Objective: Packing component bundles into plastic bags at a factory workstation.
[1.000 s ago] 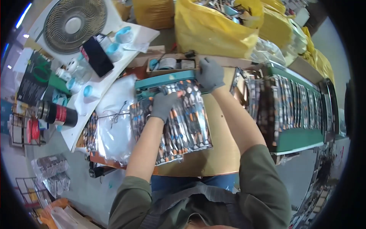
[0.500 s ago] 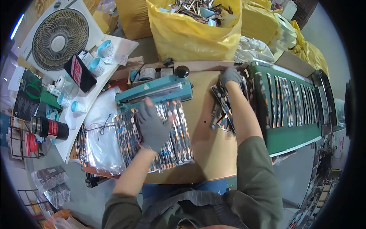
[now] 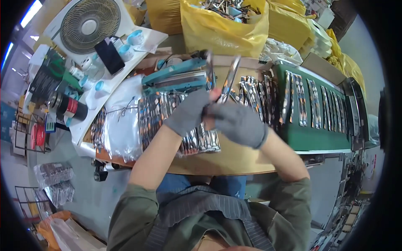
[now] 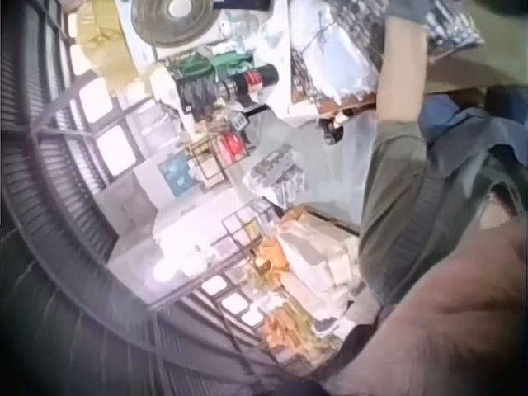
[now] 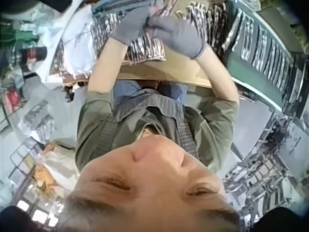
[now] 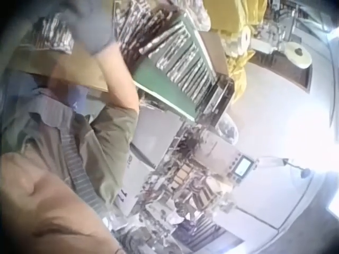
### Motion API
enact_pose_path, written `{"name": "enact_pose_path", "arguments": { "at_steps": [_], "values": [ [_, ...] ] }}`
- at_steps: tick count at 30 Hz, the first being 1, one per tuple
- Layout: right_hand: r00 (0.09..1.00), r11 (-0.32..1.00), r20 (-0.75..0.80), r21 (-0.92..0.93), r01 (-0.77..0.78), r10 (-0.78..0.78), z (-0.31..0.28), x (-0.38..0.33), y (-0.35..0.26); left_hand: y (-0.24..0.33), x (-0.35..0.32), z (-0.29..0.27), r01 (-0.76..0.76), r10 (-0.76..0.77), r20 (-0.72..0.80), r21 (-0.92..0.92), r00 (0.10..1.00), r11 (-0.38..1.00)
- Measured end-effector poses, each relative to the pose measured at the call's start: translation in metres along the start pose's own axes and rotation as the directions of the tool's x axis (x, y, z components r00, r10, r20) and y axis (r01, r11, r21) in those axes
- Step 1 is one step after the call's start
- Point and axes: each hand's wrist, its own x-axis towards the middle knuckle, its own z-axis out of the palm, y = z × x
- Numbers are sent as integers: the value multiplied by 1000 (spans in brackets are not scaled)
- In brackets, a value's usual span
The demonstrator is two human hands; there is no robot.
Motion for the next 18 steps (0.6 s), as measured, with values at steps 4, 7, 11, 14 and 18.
{"name": "enact_pose_path", "arguments": {
  "at_steps": [4,7,11,14,18],
  "values": [
    [872,954,-401,215,-208,281,-18,-28,-27,-23,-40,32,-14,189,-309,491,932,871],
    [389,351,-160,797,-491,907,-54,-38,-20,-50,-74,62,-19,191,-329,461,925,887],
    [646,622,-173,534,-572,743,-58,-41,-35,-78,-106,73,-54,289,-351,549,890,834],
    [609,-122,122,992,-41,783,-26,-48,-59,-89,-121,74,-54,107,-191,262,976,964],
    [617,-182,396,907,-381,680,-3,-65,-115,-86,-138,67,50,-50,-13,23,999,998]
  ]
}}
